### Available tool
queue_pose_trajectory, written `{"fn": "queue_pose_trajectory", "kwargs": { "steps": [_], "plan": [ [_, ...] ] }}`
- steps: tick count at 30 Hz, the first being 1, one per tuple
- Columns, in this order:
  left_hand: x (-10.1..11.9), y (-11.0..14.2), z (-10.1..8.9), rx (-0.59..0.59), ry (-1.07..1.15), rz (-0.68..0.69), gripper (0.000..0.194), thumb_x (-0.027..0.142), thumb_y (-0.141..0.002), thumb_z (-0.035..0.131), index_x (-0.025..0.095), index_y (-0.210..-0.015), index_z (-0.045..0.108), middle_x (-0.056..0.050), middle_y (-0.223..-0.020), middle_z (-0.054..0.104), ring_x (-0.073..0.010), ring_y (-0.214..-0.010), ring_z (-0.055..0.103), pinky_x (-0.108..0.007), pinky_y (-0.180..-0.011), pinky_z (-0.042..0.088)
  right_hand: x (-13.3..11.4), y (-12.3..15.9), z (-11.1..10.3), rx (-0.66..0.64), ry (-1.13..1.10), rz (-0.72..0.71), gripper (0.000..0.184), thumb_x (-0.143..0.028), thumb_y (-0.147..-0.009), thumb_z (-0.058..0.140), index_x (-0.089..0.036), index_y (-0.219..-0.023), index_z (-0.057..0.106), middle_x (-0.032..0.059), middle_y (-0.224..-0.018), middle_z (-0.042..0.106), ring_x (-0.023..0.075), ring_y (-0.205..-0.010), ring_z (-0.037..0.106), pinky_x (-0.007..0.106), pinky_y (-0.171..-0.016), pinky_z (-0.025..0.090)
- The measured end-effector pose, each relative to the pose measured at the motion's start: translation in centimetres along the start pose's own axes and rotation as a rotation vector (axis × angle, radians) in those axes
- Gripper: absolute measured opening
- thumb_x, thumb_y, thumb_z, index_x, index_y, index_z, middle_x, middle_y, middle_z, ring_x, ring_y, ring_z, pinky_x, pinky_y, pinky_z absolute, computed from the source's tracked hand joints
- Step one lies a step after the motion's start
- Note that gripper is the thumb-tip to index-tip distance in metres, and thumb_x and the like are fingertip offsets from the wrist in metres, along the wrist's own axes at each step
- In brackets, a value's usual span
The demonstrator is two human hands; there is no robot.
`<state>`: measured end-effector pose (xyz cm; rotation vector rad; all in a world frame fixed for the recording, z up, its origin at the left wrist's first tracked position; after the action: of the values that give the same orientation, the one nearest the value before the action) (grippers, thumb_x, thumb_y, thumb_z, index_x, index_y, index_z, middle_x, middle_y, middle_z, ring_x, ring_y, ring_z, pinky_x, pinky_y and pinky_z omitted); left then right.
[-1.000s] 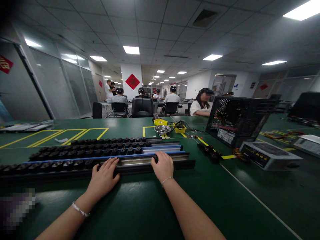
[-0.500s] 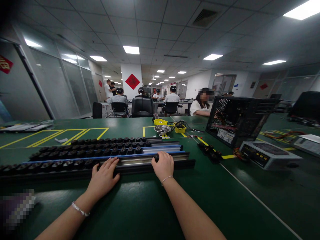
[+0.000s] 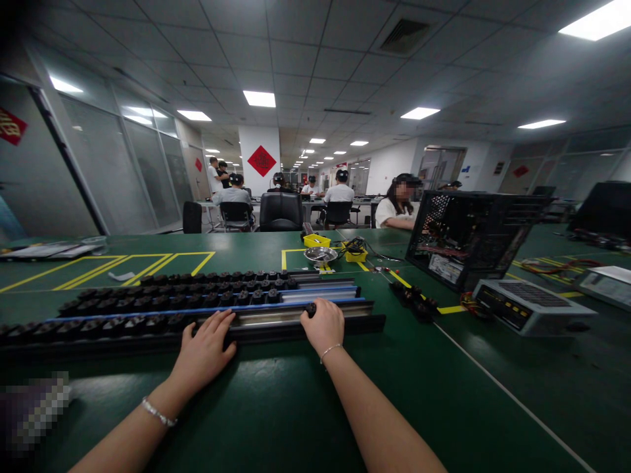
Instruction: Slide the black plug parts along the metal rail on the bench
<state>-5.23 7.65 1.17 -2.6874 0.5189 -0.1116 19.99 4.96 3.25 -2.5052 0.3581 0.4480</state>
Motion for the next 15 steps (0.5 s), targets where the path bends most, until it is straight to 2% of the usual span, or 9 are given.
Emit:
{"fn": "queue_pose_trajectory", "kwargs": {
  "steps": [7,11,15],
  "plan": [
    [-0.09,0.12,0.15,0.013,0.002,0.011,0.054,0.029,-0.079,0.039,0.019,-0.132,0.044,-0.008,-0.142,0.042,-0.0270,-0.131,0.036,-0.055,-0.103,0.020,0.49,-0.18,0.06,-0.017,-0.009,0.035,0.015,-0.027,-0.073,0.052,-0.020,-0.082,0.061,0.0041,-0.084,0.066,0.0188,-0.083,0.057,0.029,-0.076,0.036],
    [-0.10,0.09,0.22,0.018,-0.006,0.012,0.054,0.029,-0.079,0.040,0.020,-0.132,0.044,-0.008,-0.142,0.043,-0.0269,-0.131,0.035,-0.054,-0.104,0.021,0.73,-0.14,0.14,0.037,-0.023,0.032,0.024,-0.029,-0.071,0.054,-0.019,-0.092,0.063,0.0067,-0.099,0.066,0.0208,-0.096,0.056,0.031,-0.086,0.036],
    [-0.15,0.05,0.29,0.019,-0.005,0.013,0.054,0.030,-0.079,0.039,0.020,-0.132,0.044,-0.007,-0.142,0.043,-0.0273,-0.131,0.036,-0.056,-0.103,0.021,0.89,-0.11,0.28,0.042,-0.020,0.036,0.023,-0.029,-0.071,0.054,-0.019,-0.089,0.065,0.0078,-0.106,0.065,0.0219,-0.102,0.054,0.033,-0.091,0.035]
  ]
}}
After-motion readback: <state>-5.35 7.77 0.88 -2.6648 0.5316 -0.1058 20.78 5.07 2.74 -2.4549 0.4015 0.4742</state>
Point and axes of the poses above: each hand's wrist, its own y-axis away from the middle knuckle, its own z-axis out of the palm, x = y × z, the point moved 4 cm from there along -y, towards the middle knuckle
